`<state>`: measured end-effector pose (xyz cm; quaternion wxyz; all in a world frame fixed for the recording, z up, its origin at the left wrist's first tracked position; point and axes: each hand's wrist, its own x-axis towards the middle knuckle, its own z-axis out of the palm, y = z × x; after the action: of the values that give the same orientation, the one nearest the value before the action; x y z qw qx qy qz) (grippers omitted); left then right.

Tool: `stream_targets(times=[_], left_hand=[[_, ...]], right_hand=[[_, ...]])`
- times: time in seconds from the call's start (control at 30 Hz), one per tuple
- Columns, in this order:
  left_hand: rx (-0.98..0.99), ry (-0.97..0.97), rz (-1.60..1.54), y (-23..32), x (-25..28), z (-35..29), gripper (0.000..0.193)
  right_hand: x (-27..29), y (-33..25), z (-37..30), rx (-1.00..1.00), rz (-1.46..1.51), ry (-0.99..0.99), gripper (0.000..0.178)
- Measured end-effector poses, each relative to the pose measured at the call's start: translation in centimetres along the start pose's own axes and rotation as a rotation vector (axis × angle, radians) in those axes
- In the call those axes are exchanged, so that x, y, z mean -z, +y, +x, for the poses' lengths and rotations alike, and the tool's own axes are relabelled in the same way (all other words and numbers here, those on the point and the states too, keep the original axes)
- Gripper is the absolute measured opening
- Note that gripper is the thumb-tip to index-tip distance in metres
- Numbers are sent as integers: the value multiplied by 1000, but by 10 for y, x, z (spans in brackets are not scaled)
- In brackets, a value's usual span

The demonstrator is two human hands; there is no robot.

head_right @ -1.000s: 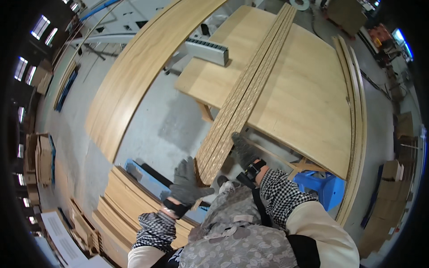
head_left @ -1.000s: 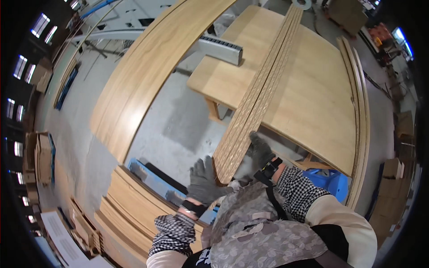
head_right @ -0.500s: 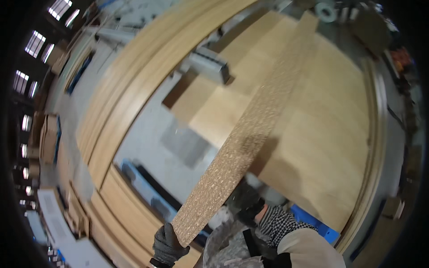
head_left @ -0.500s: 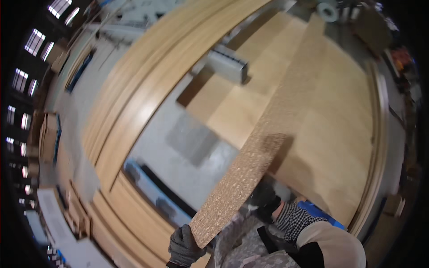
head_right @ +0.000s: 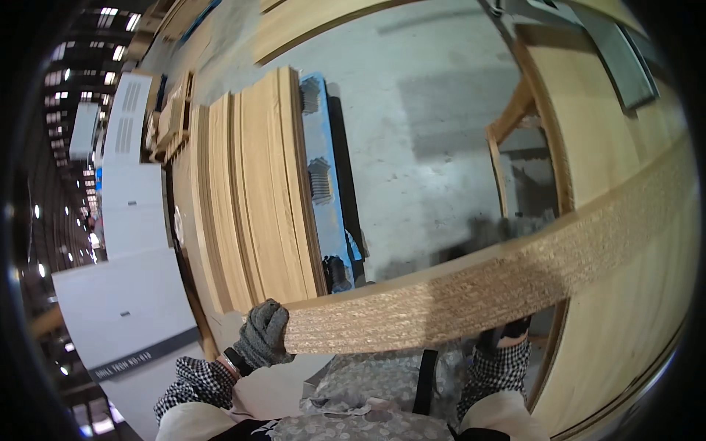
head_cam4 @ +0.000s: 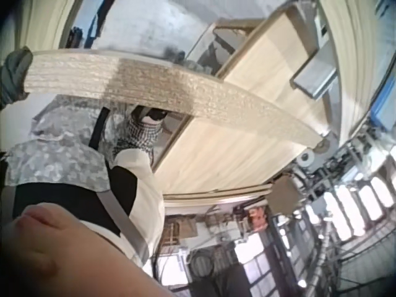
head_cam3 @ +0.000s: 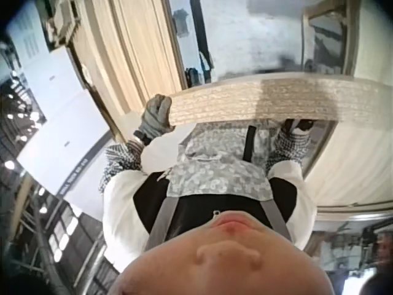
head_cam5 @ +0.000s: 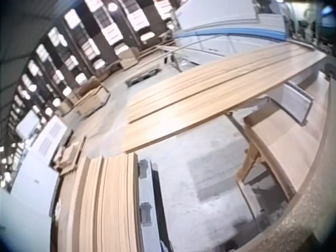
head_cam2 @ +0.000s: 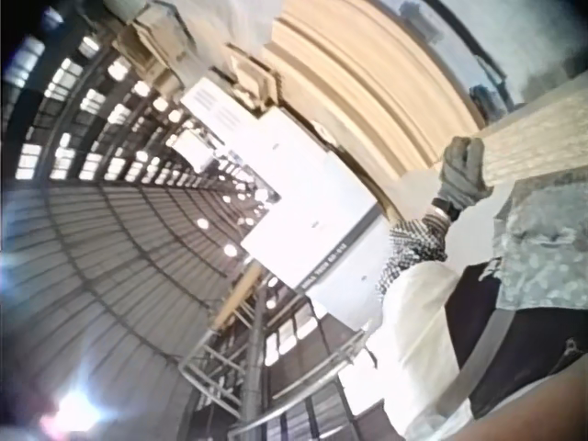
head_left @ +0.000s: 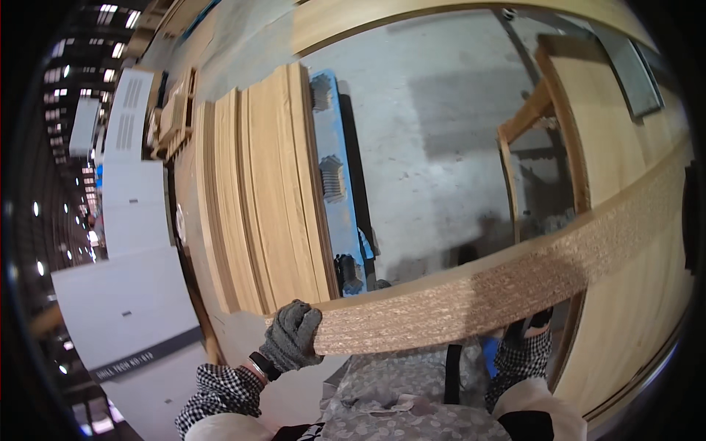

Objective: The person picks up long, thin wooden planks from a workbench and stacks them onto a blue pallet. The person handles the planks one by one, aligning them carefully to form a neat pile. The task involves repetitive lifting and placing of the wood pieces.

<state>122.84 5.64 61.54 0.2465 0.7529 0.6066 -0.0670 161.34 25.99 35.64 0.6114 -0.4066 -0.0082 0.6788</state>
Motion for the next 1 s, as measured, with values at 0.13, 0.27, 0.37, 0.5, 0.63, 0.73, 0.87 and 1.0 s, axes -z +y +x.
stream_targets(times=[0.13,0.27,0.37,0.5,0.63,0.73,0.87,1.0], left_hand=[[-33,105,-88,-47,-56,-55,82],[-43,130,-207,-95,-130,-123,84],[-49,359,-264,-105,-177,-171,70],[100,296,-461,-114,-221,-220,79],[261,396,-449,-106,-238,-254,67],[402,482,-530,-99,-252,-283,64],[572,461,-605,-70,-287,-315,83],[681,456,-589,-44,-332,-341,88]], right_hand=[[-15,28,-20,-31,-51,-54,63],[-31,64,-71,-71,-65,-115,65],[-57,93,-123,-115,-101,-185,67],[-114,120,-183,-174,-123,-320,70],[-166,157,-235,-293,-124,-438,73],[-204,210,-257,-490,-131,-489,75],[-231,273,-270,-755,-120,-492,77],[-237,321,-279,-927,-127,-427,80]])
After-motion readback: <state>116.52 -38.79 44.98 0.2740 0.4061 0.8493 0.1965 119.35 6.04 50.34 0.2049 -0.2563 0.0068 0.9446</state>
